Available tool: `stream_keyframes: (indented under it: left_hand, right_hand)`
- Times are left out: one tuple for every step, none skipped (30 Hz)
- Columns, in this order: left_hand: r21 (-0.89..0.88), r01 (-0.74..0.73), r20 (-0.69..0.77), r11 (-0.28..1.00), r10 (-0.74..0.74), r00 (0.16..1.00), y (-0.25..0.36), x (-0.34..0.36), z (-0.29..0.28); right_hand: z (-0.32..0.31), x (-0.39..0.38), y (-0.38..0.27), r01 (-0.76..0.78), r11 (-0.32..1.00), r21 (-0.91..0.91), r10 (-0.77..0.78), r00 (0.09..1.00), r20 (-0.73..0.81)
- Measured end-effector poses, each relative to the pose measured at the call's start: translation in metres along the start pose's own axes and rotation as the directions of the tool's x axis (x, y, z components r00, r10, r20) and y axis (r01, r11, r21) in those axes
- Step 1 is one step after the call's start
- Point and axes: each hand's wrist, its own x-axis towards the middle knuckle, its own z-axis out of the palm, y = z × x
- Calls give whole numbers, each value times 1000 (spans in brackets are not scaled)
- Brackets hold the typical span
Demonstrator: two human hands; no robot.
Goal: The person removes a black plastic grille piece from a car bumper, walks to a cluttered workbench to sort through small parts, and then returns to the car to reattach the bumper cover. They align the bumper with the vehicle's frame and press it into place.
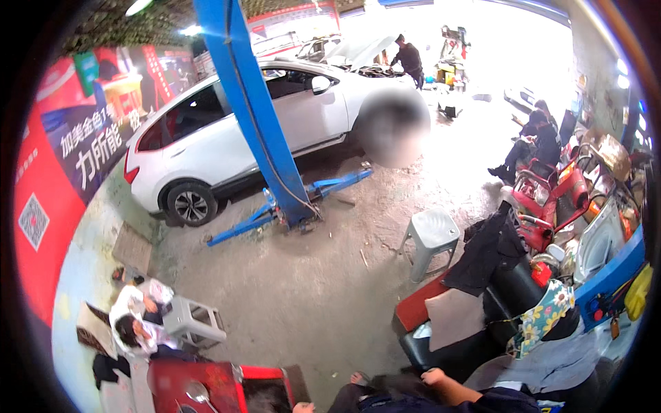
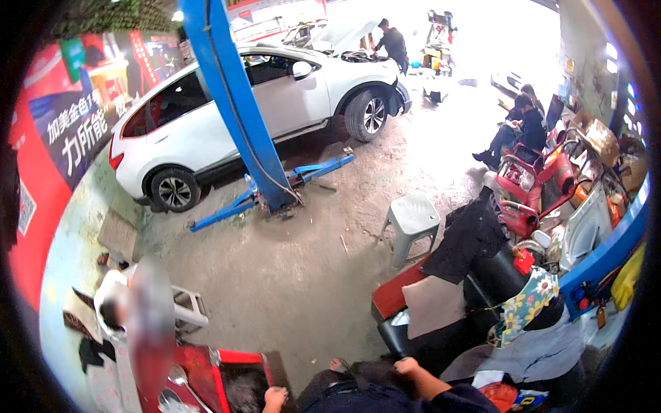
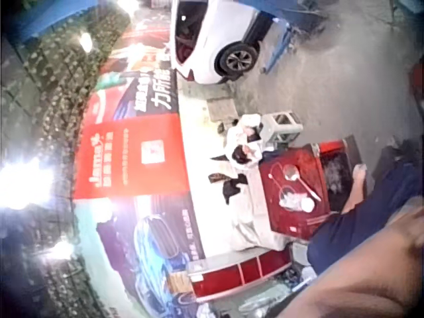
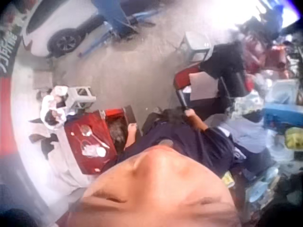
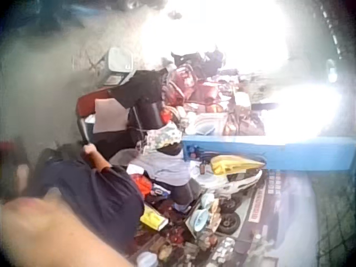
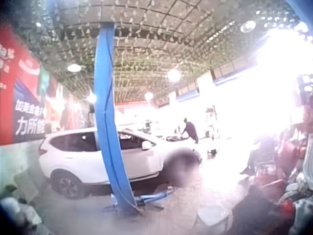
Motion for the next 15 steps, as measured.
stream_keyframes:
  left_hand:
    - [-96, -4, 124, 995, 16, 992, 45, 40, -16]
    - [47, -70, 155, 996, 62, 986, 99, 72, -3]
    - [183, -144, 181, 973, 111, 977, 161, 105, 19]
    - [194, -156, 198, 969, 117, 973, 224, 123, 17]
    - [237, -102, 123, 966, 75, 990, 265, 126, -23]
    - [260, -161, 189, 952, 114, 975, 317, 152, 0]
    - [292, -202, 217, 935, 141, 966, 360, 182, 8]
    - [356, -345, 232, 869, 275, 933, 393, 219, 9]
    - [413, -487, 224, 769, 433, 873, 412, 260, 4]
    - [262, -673, 300, 692, 604, 738, 454, 303, 14]
    - [212, -715, 286, 666, 657, 697, 447, 322, -32]
    - [284, -640, 279, 714, 577, 768, 444, 319, -44]
    - [343, -572, 264, 745, 508, 820, 471, 322, -37]
    - [398, -515, 257, 759, 447, 857, 499, 328, -29]
    - [428, -499, 265, 754, 423, 867, 533, 340, -17]
  right_hand:
    - [-10, 14, -45, 115, 989, 90, -119, 992, 40]
    - [-30, 45, -42, 159, 873, 461, -202, 978, 46]
    - [-55, 73, -40, 181, 625, 759, -300, 954, 21]
    - [-68, 86, -56, -27, 502, 864, -228, 960, 163]
    - [-31, 39, -133, 236, 928, 288, -213, 971, -109]
    - [-55, 98, -99, 158, 796, 584, -124, 987, -98]
    - [-54, 139, -91, 215, 919, 330, -157, 969, -193]
    - [-55, 177, -88, 204, 979, 0, -195, 938, -286]
    - [-53, 221, -100, 166, 943, -287, -269, 889, -370]
    - [-101, 267, -113, 358, 912, -201, -404, 869, -285]
    - [-74, 289, -169, 154, 947, -282, -216, 955, -201]
    - [-73, 288, -211, 95, 942, -321, -138, 983, -117]
    - [-86, 292, -249, 73, 922, -380, -115, 990, -87]
    - [-101, 308, -289, 82, 890, -448, -118, 992, -52]
    - [-118, 327, -334, 126, 842, -524, -164, 986, -27]
